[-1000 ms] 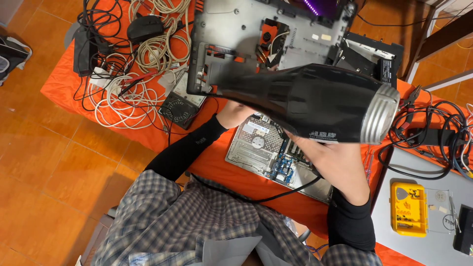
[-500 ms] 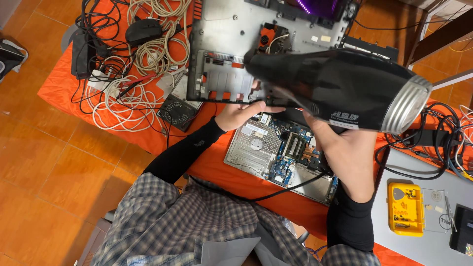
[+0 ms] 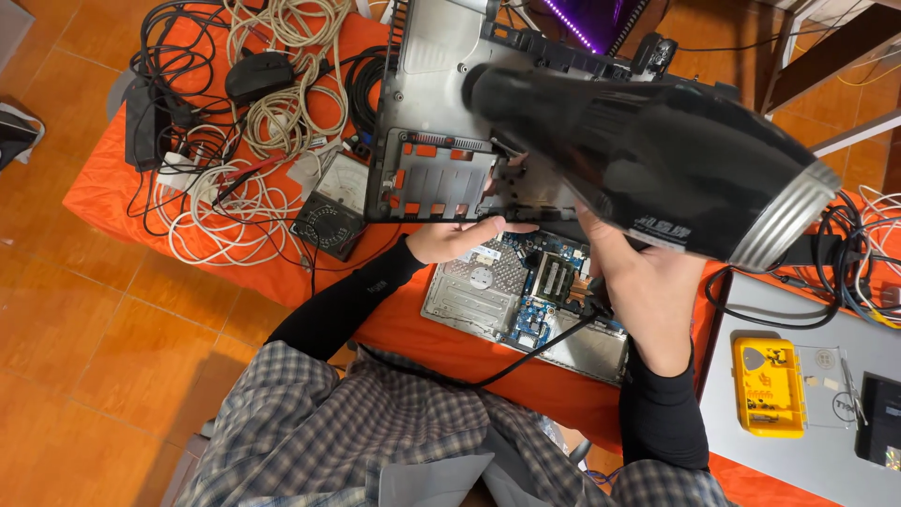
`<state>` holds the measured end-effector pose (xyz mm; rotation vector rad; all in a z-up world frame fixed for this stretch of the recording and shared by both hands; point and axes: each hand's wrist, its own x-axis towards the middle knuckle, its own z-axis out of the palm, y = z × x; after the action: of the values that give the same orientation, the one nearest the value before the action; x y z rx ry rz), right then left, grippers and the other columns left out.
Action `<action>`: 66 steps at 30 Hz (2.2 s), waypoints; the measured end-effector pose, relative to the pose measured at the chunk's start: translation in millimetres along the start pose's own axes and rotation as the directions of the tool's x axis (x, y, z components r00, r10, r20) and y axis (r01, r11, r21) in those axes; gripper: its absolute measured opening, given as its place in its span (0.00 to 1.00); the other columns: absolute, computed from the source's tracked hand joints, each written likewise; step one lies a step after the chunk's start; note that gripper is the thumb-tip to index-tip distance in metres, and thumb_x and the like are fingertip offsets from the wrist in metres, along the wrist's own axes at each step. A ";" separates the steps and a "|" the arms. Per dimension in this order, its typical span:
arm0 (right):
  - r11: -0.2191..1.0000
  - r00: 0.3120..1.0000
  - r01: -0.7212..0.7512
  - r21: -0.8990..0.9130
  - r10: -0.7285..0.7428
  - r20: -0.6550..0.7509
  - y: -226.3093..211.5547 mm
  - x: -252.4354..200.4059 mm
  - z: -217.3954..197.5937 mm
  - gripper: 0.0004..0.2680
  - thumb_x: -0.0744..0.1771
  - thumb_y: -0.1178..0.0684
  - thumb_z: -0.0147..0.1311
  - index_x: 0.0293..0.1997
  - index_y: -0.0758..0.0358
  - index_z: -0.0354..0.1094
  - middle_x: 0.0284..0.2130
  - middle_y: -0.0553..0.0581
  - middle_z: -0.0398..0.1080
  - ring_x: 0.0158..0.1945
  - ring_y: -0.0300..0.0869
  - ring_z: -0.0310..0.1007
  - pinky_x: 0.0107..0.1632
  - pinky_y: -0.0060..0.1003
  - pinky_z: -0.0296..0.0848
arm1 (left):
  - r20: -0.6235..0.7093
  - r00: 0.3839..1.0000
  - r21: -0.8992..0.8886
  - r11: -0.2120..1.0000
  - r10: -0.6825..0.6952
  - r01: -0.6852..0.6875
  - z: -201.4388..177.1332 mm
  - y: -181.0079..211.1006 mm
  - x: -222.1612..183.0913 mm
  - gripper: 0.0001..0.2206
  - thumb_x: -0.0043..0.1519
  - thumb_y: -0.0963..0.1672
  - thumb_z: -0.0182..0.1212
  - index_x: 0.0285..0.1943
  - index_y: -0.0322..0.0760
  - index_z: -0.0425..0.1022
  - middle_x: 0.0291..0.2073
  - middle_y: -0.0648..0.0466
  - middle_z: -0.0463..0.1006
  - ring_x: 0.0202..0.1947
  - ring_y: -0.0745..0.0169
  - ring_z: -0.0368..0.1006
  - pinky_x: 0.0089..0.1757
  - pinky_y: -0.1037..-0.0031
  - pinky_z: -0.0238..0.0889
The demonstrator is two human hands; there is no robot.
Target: The person is using a hair dryer and tools to disassemble a laptop and handle internal components like a RAM module.
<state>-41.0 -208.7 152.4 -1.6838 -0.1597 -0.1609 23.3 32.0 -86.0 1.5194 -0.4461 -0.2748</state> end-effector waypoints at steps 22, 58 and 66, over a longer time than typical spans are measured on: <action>0.998 0.998 0.060 0.010 -0.060 -0.023 -17.2 3.9 -15.7 0.03 0.68 0.60 0.59 0.42 0.69 0.72 0.21 0.48 0.67 0.19 0.32 0.62 0.25 0.28 0.59 | 0.165 0.897 0.355 0.824 0.410 -0.442 20.2 93.8 -1.7 0.09 0.72 0.41 0.54 0.56 0.33 0.79 0.32 0.69 0.70 0.34 0.80 0.65 0.47 0.76 0.68; 0.992 0.974 -0.063 -0.113 0.085 0.211 -22.2 24.9 -39.0 0.05 0.65 0.61 0.61 0.41 0.66 0.69 0.26 0.48 0.71 0.18 0.31 0.62 0.20 0.28 0.59 | -0.206 0.923 -0.348 0.857 0.326 -0.381 -4.6 81.2 7.6 0.16 0.69 0.35 0.48 0.67 0.25 0.60 0.52 0.50 0.69 0.61 0.53 0.73 0.66 0.57 0.66; 0.939 0.914 0.310 -0.149 -0.252 0.317 -26.2 27.1 -30.1 0.08 0.64 0.61 0.60 0.46 0.69 0.68 0.35 0.48 0.71 0.34 0.30 0.67 0.36 0.27 0.68 | -0.316 0.889 -0.076 0.925 0.332 -0.372 -11.3 50.6 8.5 0.07 0.73 0.37 0.53 0.57 0.22 0.67 0.48 0.47 0.78 0.55 0.54 0.80 0.60 0.60 0.74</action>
<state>-20.0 -235.2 186.8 -1.8708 -0.6324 -0.1447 30.7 40.6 -34.7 1.2909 -0.4438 0.2068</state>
